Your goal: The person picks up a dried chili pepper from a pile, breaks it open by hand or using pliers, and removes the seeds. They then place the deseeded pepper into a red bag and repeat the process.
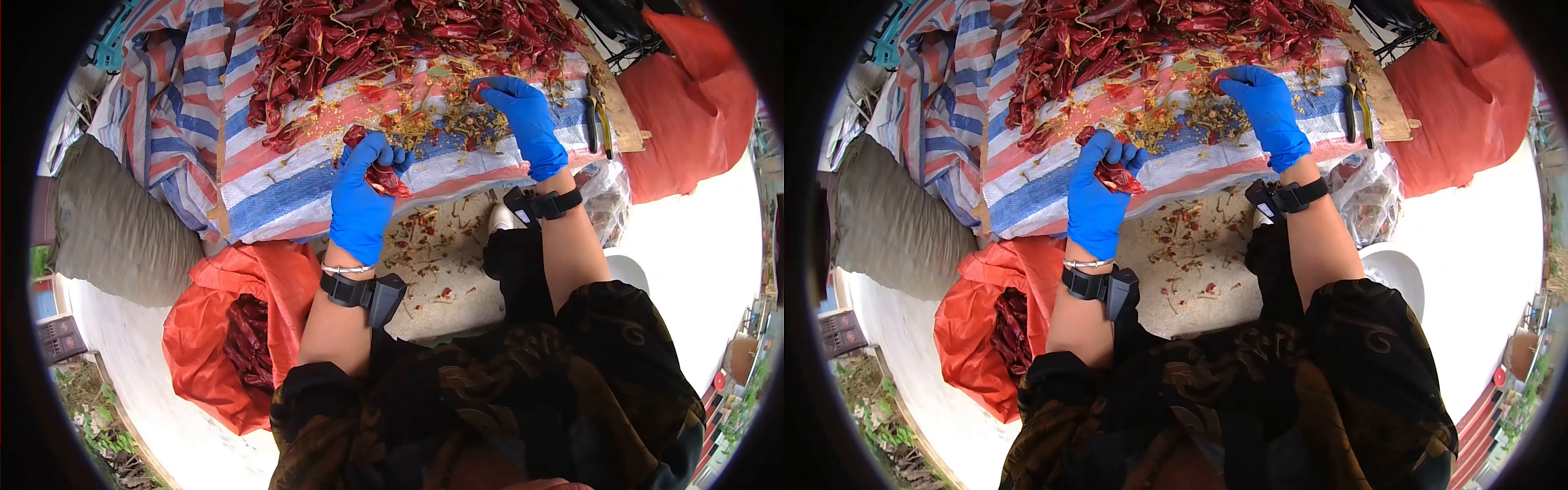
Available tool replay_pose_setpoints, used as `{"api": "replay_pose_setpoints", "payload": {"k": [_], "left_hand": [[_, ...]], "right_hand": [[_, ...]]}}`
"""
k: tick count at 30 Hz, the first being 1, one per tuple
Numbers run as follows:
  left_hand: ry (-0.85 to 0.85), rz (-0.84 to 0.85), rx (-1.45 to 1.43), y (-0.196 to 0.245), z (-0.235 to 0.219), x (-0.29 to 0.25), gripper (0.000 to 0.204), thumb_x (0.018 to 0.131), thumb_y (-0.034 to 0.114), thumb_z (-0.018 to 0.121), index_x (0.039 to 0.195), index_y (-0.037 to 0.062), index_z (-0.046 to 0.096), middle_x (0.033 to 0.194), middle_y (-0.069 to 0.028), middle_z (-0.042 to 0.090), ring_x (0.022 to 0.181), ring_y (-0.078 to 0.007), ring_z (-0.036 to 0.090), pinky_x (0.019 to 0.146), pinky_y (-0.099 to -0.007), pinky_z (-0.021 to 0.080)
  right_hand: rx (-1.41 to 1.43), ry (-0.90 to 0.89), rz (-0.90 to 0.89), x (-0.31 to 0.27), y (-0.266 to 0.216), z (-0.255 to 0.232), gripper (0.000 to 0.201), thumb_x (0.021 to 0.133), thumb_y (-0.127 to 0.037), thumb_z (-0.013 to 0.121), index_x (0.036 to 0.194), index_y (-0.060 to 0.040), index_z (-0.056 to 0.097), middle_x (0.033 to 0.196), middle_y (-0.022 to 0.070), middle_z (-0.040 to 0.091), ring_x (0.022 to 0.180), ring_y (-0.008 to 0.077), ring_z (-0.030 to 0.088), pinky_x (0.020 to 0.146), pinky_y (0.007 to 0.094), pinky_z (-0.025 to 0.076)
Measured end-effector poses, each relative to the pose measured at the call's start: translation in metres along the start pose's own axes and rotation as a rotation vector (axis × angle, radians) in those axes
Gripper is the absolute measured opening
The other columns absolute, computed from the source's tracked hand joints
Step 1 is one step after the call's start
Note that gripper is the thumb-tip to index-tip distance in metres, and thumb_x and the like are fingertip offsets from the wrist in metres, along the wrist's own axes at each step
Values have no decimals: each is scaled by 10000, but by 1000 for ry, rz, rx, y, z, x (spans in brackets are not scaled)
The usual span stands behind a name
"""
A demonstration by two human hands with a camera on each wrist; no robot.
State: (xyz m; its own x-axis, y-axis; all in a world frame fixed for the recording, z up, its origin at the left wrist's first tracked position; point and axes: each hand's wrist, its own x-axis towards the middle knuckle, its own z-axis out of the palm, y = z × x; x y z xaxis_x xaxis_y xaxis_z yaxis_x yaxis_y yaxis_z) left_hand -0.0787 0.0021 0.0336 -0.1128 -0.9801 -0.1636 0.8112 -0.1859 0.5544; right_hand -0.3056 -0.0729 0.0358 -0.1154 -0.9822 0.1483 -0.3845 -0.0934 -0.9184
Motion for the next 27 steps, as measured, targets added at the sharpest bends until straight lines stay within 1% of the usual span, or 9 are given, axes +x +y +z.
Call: {"api": "replay_pose_setpoints", "payload": {"k": [2, 6, 9, 11, 12, 16, 19, 23, 27], "left_hand": [[-7, -11, -6, -1, 3, 0, 107, 796, 154, 575, 737, 95, 507, 689, 3, 471, 745, -170, 493, 775, -366, 424], [-49, -27, -32, -3, -4, 4, 96, 796, 158, 577, 756, 92, 522, 718, -6, 501, 754, -175, 508, 777, -369, 424], [-27, -27, -38, -1, 2, 0, 78, 796, 152, 577, 779, 92, 531, 736, -12, 518, 756, -177, 515, 767, -372, 430], [-18, -27, -28, -2, 1, 1, 69, 796, 146, 576, 793, 91, 534, 742, -14, 522, 756, -176, 514, 759, -368, 433], [5, -16, -20, -2, 0, 2, 63, 795, 139, 576, 807, 91, 537, 747, -15, 527, 756, -174, 514, 752, -365, 436], [42, -22, -12, 0, 2, 2, 78, 789, 121, 581, 841, 80, 540, 752, -19, 526, 745, -168, 514, 726, -343, 437], [-68, 1, -43, 2, -4, 5, 88, 788, 120, 581, 849, 74, 536, 758, -21, 524, 725, -168, 510, 697, -336, 431], [-7, 9, -41, 2, -3, 5, 85, 790, 116, 576, 846, 71, 531, 757, -24, 522, 710, -169, 506, 680, -332, 423], [-12, -6, -51, 2, -5, 6, 64, 796, 113, 561, 830, 71, 527, 747, -26, 522, 705, -171, 506, 680, -337, 423]], "right_hand": [[299, -95, 170, -6, -12, -5, 168, 787, -132, 593, 913, -30, 636, 822, 16, 616, 750, 86, 527, 716, 229, 403], [315, -331, 110, 0, 10, -10, 216, 825, -171, 539, 987, -49, 614, 775, -16, 589, 661, 36, 439, 614, 184, 353], [298, -138, 124, -8, 1, 10, 238, 814, -153, 559, 1023, -50, 603, 821, 3, 590, 705, 59, 471, 654, 199, 385], [101, -143, -108, -7, 5, 17, 292, 777, -161, 593, 1057, -78, 595, 903, 49, 610, 790, 121, 549, 731, 249, 429], [-73, -101, -154, -8, -2, 16, 337, 762, -175, 604, 1089, -96, 576, 993, 83, 590, 862, 202, 572, 757, 298, 445], [-324, 94, -309, -1, 3, 2, 403, 712, -173, 632, 1100, -87, 562, 1100, 149, 536, 983, 295, 529, 826, 344, 429], [-467, 174, -300, 18, 18, -22, 445, 702, -177, 645, 1124, -84, 542, 1110, 153, 532, 1038, 296, 500, 868, 347, 411], [-707, 300, -359, 68, 25, -58, 669, 675, -209, 676, 1268, -108, 385, 1233, 196, 429, 1107, 321, 447, 896, 367, 393], [-814, 318, -338, 110, 22, -68, 749, 683, -265, 673, 1318, -126, 301, 1295, 227, 346, 1127, 336, 432, 906, 364, 387]]}}
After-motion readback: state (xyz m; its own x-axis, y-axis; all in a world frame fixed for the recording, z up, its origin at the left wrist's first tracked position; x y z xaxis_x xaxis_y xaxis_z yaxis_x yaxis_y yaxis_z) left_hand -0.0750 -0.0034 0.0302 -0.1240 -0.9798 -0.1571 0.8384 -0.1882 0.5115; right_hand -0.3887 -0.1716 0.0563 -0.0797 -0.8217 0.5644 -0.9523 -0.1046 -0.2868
